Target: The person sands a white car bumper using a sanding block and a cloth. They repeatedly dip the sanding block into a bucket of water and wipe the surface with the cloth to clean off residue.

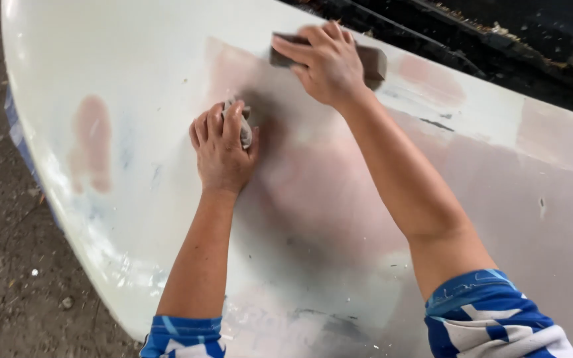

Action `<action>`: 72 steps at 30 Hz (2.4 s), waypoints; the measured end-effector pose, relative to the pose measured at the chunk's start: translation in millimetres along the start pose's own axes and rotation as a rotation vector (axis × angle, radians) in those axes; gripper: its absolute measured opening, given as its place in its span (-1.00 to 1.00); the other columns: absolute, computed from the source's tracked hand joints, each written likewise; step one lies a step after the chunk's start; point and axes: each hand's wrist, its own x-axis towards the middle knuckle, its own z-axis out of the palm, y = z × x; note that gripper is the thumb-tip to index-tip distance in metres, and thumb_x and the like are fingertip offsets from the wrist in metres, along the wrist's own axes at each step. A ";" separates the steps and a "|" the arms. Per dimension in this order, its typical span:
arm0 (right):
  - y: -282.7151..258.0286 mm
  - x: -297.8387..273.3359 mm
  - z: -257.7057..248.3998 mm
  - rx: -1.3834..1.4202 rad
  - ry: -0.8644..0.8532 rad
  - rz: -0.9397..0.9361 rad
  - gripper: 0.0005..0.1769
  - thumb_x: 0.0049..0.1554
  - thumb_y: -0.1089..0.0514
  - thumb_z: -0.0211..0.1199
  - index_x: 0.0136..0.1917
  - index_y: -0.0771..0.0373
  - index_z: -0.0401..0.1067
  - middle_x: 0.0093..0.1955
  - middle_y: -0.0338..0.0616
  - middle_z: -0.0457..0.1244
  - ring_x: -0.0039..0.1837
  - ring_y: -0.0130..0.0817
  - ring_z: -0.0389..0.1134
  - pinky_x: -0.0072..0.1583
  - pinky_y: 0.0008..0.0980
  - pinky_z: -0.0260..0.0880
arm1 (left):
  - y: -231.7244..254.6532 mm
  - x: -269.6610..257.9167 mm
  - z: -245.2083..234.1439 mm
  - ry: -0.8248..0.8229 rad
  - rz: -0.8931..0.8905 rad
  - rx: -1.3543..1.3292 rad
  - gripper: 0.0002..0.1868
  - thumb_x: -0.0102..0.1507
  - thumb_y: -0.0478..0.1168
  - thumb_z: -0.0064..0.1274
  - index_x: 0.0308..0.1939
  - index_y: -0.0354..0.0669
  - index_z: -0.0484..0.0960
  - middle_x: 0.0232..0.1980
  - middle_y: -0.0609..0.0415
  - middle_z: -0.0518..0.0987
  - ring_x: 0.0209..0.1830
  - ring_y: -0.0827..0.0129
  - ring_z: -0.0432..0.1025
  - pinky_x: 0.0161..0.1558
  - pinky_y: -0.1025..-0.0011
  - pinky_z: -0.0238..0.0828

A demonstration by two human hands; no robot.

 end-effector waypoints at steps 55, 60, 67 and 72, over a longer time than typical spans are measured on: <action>30.4 -80.9 -16.8 -0.238 0.002 0.487 -0.45 0.15 0.15 0.44 0.41 -0.07 0.52 0.23 -0.05 0.31 0.30 0.02 0.22 0.29 0.05 0.18 | 1.5 5.4 -5.4 0.008 -0.018 -0.030 -0.42 0.24 -0.17 0.26 0.29 0.07 0.37 0.27 0.01 0.36 0.30 0.06 0.24 0.37 -0.08 0.10; -57.2 36.4 35.9 -0.036 0.011 0.333 -0.43 0.07 0.14 0.40 0.37 -0.14 0.49 0.16 -0.16 0.27 0.24 -0.02 0.20 0.24 -0.01 0.14 | -1.6 5.6 -8.5 -0.007 -0.002 -0.069 -0.34 0.16 -0.12 0.28 0.31 0.09 0.38 0.29 0.03 0.38 0.33 0.07 0.24 0.39 0.01 0.11; 20.9 -108.7 -60.1 -0.068 -0.110 0.592 -0.40 0.18 0.12 0.31 0.47 -0.20 0.40 0.26 -0.17 0.27 0.33 -0.06 0.19 0.34 -0.01 0.15 | -4.6 2.3 1.3 -0.017 0.004 -0.056 -0.40 0.24 -0.04 0.27 0.32 0.07 0.42 0.26 0.01 0.40 0.30 0.07 0.25 0.38 0.02 0.10; 24.7 -276.0 -158.4 -0.246 -0.139 0.844 -0.45 0.24 -0.02 0.23 0.50 -0.14 0.36 0.30 0.03 0.32 0.31 0.15 0.25 0.27 0.09 0.27 | -5.3 5.6 3.5 0.024 -0.008 -0.012 -0.42 0.23 -0.05 0.25 0.31 0.06 0.42 0.27 -0.01 0.41 0.31 0.04 0.25 0.38 0.01 0.09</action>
